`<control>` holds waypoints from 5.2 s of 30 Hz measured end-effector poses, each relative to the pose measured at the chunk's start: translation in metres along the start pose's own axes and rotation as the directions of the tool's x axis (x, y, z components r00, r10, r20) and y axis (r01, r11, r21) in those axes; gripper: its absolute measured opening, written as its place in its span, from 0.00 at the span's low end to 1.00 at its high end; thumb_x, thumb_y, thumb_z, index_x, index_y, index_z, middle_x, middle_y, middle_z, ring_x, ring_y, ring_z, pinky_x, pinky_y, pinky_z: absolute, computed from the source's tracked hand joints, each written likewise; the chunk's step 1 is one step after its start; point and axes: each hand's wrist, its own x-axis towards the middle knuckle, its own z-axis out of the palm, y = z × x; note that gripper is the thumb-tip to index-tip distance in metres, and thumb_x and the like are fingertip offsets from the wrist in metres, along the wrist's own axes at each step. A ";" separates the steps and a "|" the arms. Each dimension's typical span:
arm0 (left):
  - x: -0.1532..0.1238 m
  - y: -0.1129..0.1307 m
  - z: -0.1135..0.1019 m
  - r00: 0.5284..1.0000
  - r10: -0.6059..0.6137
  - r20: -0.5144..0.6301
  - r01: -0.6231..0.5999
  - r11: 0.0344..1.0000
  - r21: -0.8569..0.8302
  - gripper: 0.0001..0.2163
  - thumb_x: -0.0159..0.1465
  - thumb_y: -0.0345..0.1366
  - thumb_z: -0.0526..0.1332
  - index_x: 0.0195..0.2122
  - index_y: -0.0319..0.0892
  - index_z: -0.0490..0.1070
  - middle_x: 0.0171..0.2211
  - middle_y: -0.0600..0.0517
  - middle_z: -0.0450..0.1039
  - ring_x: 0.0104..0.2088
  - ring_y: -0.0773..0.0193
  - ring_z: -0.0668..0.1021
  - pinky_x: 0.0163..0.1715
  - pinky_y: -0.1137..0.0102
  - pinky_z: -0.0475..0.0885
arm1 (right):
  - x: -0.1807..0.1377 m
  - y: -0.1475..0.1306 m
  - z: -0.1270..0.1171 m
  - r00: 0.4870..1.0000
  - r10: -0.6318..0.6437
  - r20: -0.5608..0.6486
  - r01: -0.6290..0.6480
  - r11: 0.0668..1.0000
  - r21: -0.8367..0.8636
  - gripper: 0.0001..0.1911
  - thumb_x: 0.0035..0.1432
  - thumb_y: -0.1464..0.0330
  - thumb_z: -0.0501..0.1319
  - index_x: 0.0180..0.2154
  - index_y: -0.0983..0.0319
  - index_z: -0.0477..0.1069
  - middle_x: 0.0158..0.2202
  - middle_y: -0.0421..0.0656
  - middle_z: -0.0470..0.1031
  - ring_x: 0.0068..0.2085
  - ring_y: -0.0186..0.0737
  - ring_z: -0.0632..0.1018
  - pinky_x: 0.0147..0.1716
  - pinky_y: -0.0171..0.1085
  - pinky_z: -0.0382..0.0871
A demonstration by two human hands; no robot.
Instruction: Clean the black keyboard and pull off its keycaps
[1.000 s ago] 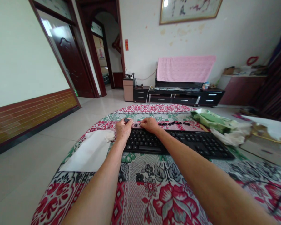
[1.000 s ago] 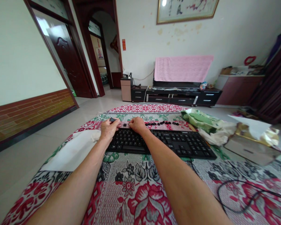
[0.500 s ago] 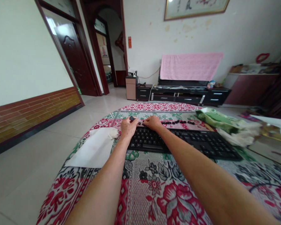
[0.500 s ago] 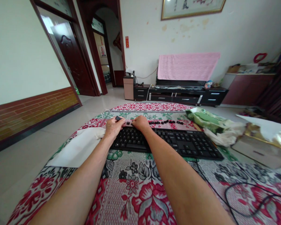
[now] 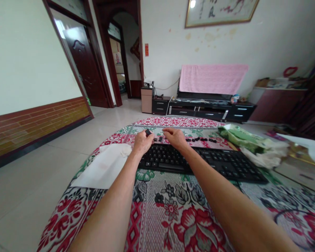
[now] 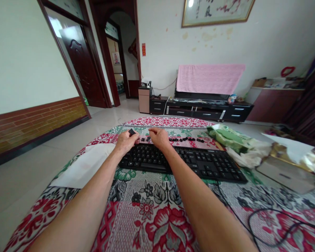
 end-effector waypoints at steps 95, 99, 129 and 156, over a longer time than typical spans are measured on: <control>-0.001 -0.010 -0.025 0.956 -0.046 0.290 -0.105 0.868 0.485 0.11 0.54 0.29 0.58 0.35 0.45 0.78 0.35 0.51 0.79 0.39 0.62 0.78 0.39 0.73 0.68 | -0.004 -0.033 -0.007 0.818 -0.236 0.525 0.179 0.971 0.156 0.08 0.50 0.68 0.57 0.28 0.60 0.75 0.19 0.36 0.72 0.21 0.29 0.66 0.22 0.32 0.58; 0.000 -0.010 -0.024 0.955 -0.041 0.293 -0.113 0.865 0.489 0.11 0.54 0.29 0.58 0.34 0.44 0.78 0.34 0.51 0.79 0.39 0.60 0.78 0.39 0.72 0.68 | -0.004 -0.033 -0.003 0.821 -0.257 0.510 0.234 0.966 0.110 0.09 0.51 0.67 0.57 0.26 0.60 0.74 0.19 0.37 0.71 0.20 0.29 0.65 0.21 0.32 0.57; -0.002 -0.009 -0.021 0.953 -0.061 0.298 -0.102 0.858 0.504 0.10 0.55 0.28 0.61 0.36 0.45 0.78 0.36 0.53 0.79 0.41 0.61 0.78 0.43 0.72 0.68 | -0.009 -0.021 0.016 0.889 -0.269 0.371 0.210 0.959 0.192 0.12 0.57 0.65 0.52 0.27 0.62 0.70 0.26 0.42 0.76 0.26 0.33 0.73 0.28 0.34 0.65; -0.006 -0.001 -0.002 0.945 0.156 0.288 -0.188 0.978 0.089 0.09 0.58 0.30 0.59 0.38 0.43 0.76 0.31 0.54 0.79 0.34 0.65 0.79 0.39 0.68 0.72 | -0.023 -0.011 -0.005 0.990 -0.073 0.124 -0.011 0.823 0.568 0.13 0.56 0.59 0.54 0.32 0.62 0.68 0.32 0.44 0.76 0.30 0.34 0.76 0.30 0.33 0.70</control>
